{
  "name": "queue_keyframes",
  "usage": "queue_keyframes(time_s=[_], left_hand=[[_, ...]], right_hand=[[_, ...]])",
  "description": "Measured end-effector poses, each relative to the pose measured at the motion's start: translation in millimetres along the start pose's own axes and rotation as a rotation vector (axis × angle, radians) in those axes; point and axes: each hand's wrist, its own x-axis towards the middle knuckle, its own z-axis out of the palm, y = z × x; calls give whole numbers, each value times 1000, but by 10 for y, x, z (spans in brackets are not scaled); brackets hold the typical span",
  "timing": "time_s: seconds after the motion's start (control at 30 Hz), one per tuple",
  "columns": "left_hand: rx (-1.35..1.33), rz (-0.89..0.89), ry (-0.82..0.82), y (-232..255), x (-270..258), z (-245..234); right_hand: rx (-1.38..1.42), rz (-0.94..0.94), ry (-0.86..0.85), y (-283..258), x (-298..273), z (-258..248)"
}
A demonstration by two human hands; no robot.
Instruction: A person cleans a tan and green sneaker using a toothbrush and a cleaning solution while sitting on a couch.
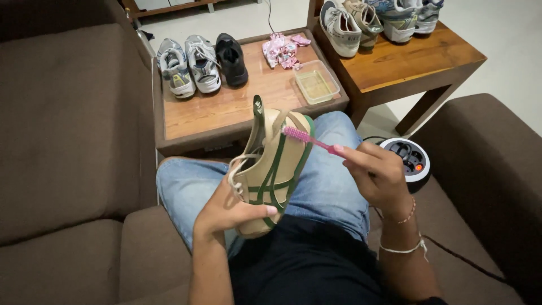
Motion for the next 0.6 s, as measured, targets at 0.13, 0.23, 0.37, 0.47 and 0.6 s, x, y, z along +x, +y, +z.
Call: queue_keyframes(time_s=[0.13, 0.23, 0.37, 0.47, 0.6], left_hand=[[22, 25, 6, 125, -4, 73], [-57, -40, 16, -114, -4, 11], [-78, -96, 43, -362, 2, -48], [-132, -81, 54, -379, 17, -35], [-177, -49, 48, -310, 26, -32]], right_hand=[[143, 68, -142, -71, -7, -5], [49, 30, -143, -12, -31, 11], [6, 71, -175, -202, 111, 12], [17, 92, -181, -192, 114, 51], [-14, 100, -119, -61, 70, 13]])
